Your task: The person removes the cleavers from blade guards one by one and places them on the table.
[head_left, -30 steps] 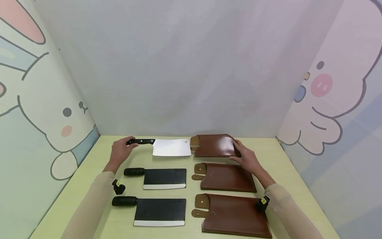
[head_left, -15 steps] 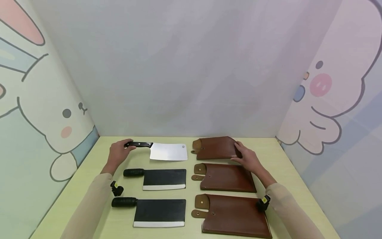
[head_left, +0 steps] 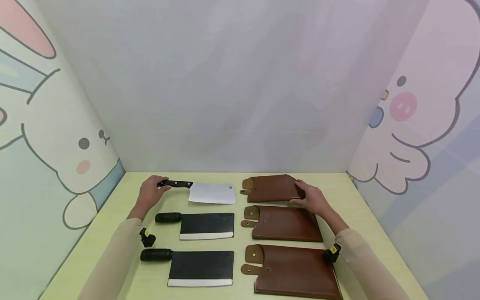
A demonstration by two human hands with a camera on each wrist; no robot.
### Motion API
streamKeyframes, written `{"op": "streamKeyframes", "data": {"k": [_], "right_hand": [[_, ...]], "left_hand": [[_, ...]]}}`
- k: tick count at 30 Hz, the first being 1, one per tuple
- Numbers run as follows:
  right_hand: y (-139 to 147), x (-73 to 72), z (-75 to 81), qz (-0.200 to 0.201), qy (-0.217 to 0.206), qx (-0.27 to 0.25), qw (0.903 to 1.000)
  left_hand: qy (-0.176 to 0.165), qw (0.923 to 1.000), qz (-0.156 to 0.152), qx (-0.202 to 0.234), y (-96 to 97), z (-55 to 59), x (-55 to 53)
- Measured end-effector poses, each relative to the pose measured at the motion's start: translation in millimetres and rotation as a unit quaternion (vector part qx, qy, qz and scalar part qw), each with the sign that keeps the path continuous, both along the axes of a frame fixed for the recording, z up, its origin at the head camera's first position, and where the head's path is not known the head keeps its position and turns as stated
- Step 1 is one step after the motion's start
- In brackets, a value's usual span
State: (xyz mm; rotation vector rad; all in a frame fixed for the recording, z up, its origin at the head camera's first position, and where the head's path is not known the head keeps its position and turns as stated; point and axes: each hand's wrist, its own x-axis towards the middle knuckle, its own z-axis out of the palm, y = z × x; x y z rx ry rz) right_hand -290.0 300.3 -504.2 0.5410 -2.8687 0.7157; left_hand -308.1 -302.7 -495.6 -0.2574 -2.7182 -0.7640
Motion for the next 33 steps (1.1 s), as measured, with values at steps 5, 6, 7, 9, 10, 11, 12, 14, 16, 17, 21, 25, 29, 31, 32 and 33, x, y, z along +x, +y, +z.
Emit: {"op": "streamKeyframes", "data": {"k": [5, 6, 7, 9, 10, 11, 12, 14, 16, 17, 21, 25, 29, 31, 32, 33], "right_hand": [[2, -2.2, -2.9, 0.008, -0.014, -0.001, 0.9999], [2, -2.3, -3.2, 0.009, -0.016, -0.003, 0.9998], [2, -2.2, -3.3, 0.01, -0.018, -0.003, 0.9998], [3, -2.3, -4.2, 0.013, -0.017, -0.004, 0.9998], [3, -2.5, -4.5, 0.012, -0.019, -0.006, 0.9997], [4, -2.7, -4.9, 0.013, -0.021, -0.007, 0.9997], [4, -3.1, -5.5, 0.013, -0.023, -0.007, 0.9996], [5, -3.7, -6.6, 0.013, -0.027, -0.008, 0.9995], [6, -4.2, -7.7, 0.012, -0.032, -0.009, 0.9994], [6, -4.6, -8.5, 0.011, -0.034, -0.008, 0.9993], [8, -5.6, -10.6, 0.011, -0.042, -0.006, 0.999], [9, -6.2, -11.7, 0.013, -0.047, -0.009, 0.9988], [10, -6.1, -12.9, 0.017, -0.052, -0.01, 0.9985], [11, -6.2, -13.1, 0.017, -0.053, -0.006, 0.9985], [11, -5.8, -12.5, 0.016, -0.052, -0.004, 0.9985], [11, -5.5, -11.8, 0.013, -0.05, -0.003, 0.9987]], "left_hand": [[-0.034, 0.9994, -0.002, -0.003, -2.1, -3.7, 0.6], [-0.037, 0.9993, -0.003, -0.003, -2.5, -4.6, 1.0], [-0.04, 0.9992, -0.003, -0.003, -2.7, -5.1, 1.3], [-0.048, 0.9988, -0.003, -0.002, -3.5, -5.8, 1.5], [-0.054, 0.9986, -0.004, 0.0, -3.9, -6.2, 1.3], [-0.059, 0.9983, -0.003, 0.001, -4.1, -6.6, 0.9], [-0.064, 0.998, -0.002, 0.003, -4.5, -7.3, 0.4], [-0.074, 0.9973, -0.002, 0.004, -4.7, -8.5, -0.3], [-0.081, 0.9967, -0.003, 0.005, -5.2, -10.1, -0.5], [-0.084, 0.9964, -0.004, 0.006, -5.3, -10.9, -0.3], [-0.088, 0.996, -0.01, 0.011, -6.1, -14.0, 0.7], [-0.089, 0.9957, -0.015, 0.017, -6.5, -17.8, 0.0], [-0.103, 0.9944, -0.013, 0.019, -7.7, -21.5, -1.0], [-0.109, 0.9938, -0.013, 0.018, -8.1, -22.5, -1.5], [-0.112, 0.9934, -0.011, 0.02, -8.1, -23.0, -2.1], [-0.114, 0.9932, -0.01, 0.02, -8.1, -23.6, -2.6]]}}
